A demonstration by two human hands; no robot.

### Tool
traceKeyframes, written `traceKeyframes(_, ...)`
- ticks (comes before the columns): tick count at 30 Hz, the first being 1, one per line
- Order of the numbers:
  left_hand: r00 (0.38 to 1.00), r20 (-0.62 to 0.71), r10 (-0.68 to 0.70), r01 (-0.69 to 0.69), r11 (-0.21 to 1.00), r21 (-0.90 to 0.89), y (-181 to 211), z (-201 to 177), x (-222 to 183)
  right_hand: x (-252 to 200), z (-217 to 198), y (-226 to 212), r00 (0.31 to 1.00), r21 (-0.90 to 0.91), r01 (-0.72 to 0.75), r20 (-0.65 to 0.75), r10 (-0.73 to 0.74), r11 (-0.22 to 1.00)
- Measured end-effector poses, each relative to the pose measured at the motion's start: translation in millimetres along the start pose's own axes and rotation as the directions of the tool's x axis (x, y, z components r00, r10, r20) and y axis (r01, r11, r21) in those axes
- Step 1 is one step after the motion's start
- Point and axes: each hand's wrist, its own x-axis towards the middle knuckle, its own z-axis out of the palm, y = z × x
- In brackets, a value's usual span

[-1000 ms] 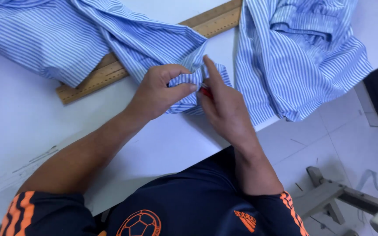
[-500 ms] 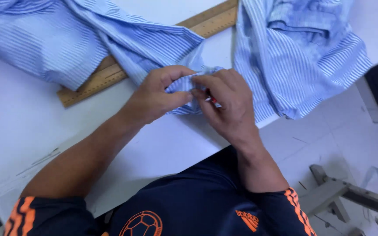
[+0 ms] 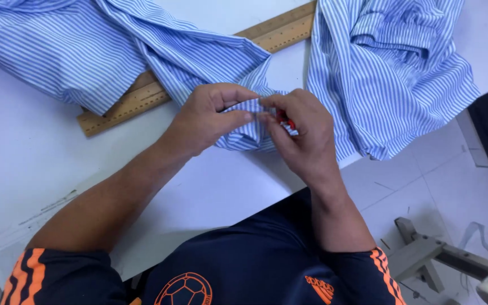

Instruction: Trim excess threads from a striped garment using small scissors.

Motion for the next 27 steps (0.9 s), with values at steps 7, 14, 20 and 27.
traceKeyframes(7,1.000,-0.012,0.000,0.005,0.903,0.430,24,6,-8,0,5,5,1.000,-0.043,0.000,-0.029,-0.001,0.999)
traceKeyframes(14,0.998,0.012,0.057,-0.058,0.962,0.268,14,-2,-5,3,0,17,0.987,0.251,-0.160,0.041,0.155,0.955)
traceKeyframes(20,0.997,0.005,0.072,-0.071,0.974,0.214,-1,-14,2,20,-2,32,0.961,0.473,-0.273,0.089,0.263,0.838)
traceKeyframes(27,0.995,0.013,0.102,-0.102,0.952,0.288,0,-21,3,22,13,38,0.929,0.609,-0.364,0.187,0.319,0.705)
